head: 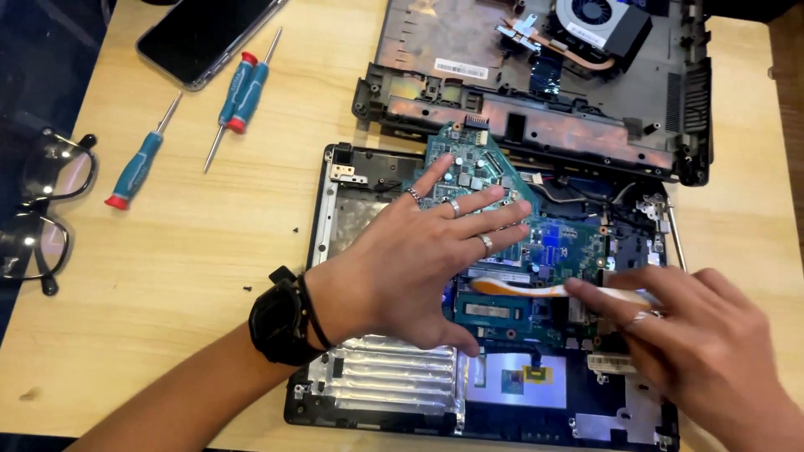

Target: Cleaning a laptop motherboard with a toothbrush and securing it to the chassis with screws using a screwdriver.

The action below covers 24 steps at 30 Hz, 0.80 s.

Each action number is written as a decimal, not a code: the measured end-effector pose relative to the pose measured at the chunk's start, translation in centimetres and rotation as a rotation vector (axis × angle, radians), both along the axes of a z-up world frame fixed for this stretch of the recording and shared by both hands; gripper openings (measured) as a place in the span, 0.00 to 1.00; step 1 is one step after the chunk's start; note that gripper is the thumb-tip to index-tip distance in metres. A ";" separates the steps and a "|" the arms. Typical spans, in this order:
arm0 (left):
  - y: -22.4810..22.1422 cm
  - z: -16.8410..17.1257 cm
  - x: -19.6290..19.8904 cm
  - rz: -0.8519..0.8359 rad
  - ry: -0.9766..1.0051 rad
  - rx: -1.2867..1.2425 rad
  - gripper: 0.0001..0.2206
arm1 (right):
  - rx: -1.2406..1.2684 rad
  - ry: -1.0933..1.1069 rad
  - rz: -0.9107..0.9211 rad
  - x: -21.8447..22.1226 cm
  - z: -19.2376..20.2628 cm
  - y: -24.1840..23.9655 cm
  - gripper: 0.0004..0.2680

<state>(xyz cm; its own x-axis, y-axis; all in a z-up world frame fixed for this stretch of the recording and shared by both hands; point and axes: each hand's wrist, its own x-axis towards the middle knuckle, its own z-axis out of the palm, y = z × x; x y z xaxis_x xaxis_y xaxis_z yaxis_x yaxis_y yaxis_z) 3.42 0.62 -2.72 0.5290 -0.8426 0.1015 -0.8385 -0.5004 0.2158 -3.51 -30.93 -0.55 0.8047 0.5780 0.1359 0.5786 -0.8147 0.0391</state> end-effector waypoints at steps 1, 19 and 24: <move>0.0 0.0 0.1 0.009 -0.012 0.000 0.57 | -0.021 -0.011 0.042 0.2 0.1 0.6 0.17; 0.7 -0.2 -0.1 0.015 0.032 -0.136 0.57 | -0.035 0.127 -0.092 0.0 0.5 -1.8 0.19; 0.4 -0.3 -0.1 0.007 0.012 -0.119 0.57 | -0.049 0.023 -0.118 -0.6 0.0 -1.2 0.20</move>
